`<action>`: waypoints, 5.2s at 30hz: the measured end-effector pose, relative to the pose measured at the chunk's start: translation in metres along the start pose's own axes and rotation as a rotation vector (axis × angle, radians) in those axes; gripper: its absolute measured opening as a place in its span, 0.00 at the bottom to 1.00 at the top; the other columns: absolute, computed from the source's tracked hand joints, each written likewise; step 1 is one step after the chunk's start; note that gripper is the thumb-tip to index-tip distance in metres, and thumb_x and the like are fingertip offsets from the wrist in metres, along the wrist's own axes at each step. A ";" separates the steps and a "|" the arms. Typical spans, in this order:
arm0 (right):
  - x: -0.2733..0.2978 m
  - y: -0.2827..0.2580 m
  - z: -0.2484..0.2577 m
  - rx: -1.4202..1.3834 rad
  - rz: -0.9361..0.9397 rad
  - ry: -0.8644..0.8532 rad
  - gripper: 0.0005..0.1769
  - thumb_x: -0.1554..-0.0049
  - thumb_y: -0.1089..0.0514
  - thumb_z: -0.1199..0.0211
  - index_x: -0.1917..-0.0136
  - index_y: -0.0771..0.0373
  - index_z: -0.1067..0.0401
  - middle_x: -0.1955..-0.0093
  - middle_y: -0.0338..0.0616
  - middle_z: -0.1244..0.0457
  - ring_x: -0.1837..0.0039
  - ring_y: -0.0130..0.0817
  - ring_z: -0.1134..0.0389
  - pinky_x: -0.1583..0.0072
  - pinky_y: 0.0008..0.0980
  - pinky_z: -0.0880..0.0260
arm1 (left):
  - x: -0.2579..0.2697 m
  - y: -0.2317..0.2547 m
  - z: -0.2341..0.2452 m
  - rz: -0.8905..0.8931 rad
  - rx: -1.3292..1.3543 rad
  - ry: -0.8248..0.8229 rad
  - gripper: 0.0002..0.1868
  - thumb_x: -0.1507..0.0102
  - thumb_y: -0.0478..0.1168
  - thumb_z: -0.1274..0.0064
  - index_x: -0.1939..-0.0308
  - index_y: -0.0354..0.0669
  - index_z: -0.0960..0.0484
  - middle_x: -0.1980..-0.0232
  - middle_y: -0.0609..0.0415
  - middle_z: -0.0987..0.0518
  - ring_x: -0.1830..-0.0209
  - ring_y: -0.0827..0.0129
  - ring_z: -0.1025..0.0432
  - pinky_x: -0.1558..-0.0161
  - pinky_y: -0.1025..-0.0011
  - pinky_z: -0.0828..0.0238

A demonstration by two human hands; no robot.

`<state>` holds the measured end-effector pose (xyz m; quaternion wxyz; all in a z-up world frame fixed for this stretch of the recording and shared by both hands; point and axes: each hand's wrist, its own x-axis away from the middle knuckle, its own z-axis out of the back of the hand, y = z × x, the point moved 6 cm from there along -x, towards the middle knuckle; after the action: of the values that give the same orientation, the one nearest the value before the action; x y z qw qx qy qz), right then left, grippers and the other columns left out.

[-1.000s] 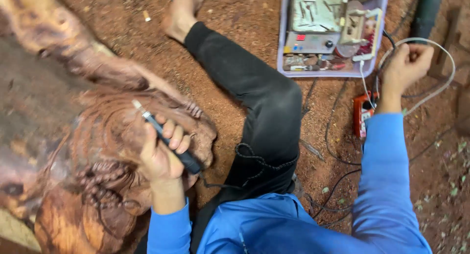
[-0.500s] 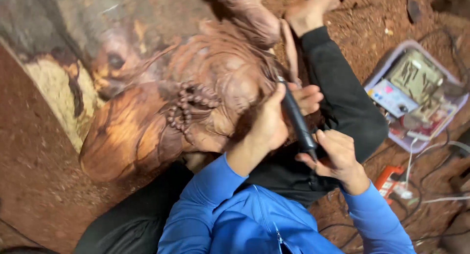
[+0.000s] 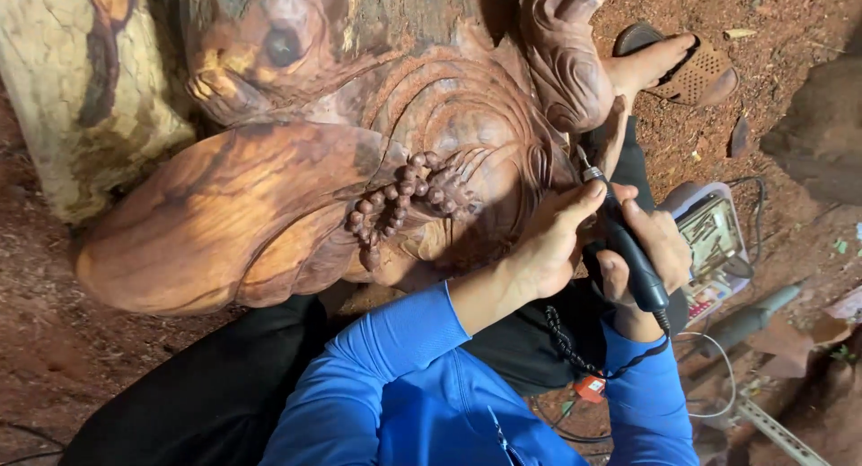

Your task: The person is using a handheld rotary tool to carve intricate details into a large wooden sculpture while sitting on the ground.

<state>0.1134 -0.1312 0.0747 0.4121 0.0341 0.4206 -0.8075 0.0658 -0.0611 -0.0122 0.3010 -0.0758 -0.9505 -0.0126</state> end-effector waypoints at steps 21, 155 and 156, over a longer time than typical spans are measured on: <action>-0.027 0.030 -0.049 -0.013 -0.065 -0.076 0.26 0.42 0.53 0.34 0.45 0.83 0.24 0.60 0.64 0.34 0.51 0.52 0.33 0.24 0.65 0.50 | -0.046 0.022 0.027 0.021 0.098 0.152 0.21 0.32 0.53 0.39 0.47 0.39 0.15 0.65 0.44 0.19 0.69 0.63 0.22 0.69 0.74 0.22; -0.006 -0.009 0.006 -0.025 -0.302 -0.242 0.21 0.44 0.49 0.40 0.43 0.65 0.28 0.55 0.52 0.34 0.48 0.39 0.32 0.13 0.57 0.45 | 0.027 -0.009 0.001 0.138 0.144 -0.100 0.21 0.26 0.53 0.51 0.41 0.42 0.19 0.45 0.54 0.20 0.50 0.74 0.28 0.48 0.71 0.32; -0.016 -0.005 0.002 -0.025 -0.326 -0.325 0.19 0.45 0.52 0.40 0.47 0.68 0.27 0.55 0.53 0.33 0.44 0.44 0.29 0.12 0.59 0.44 | 0.024 -0.009 -0.001 0.131 0.201 -0.119 0.24 0.25 0.55 0.54 0.36 0.41 0.23 0.42 0.50 0.21 0.47 0.71 0.27 0.48 0.69 0.29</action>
<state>0.1216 -0.1207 0.0855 0.3389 -0.1697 0.3586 -0.8531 0.0456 -0.0670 0.0020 0.2502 -0.1078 -0.9562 0.1066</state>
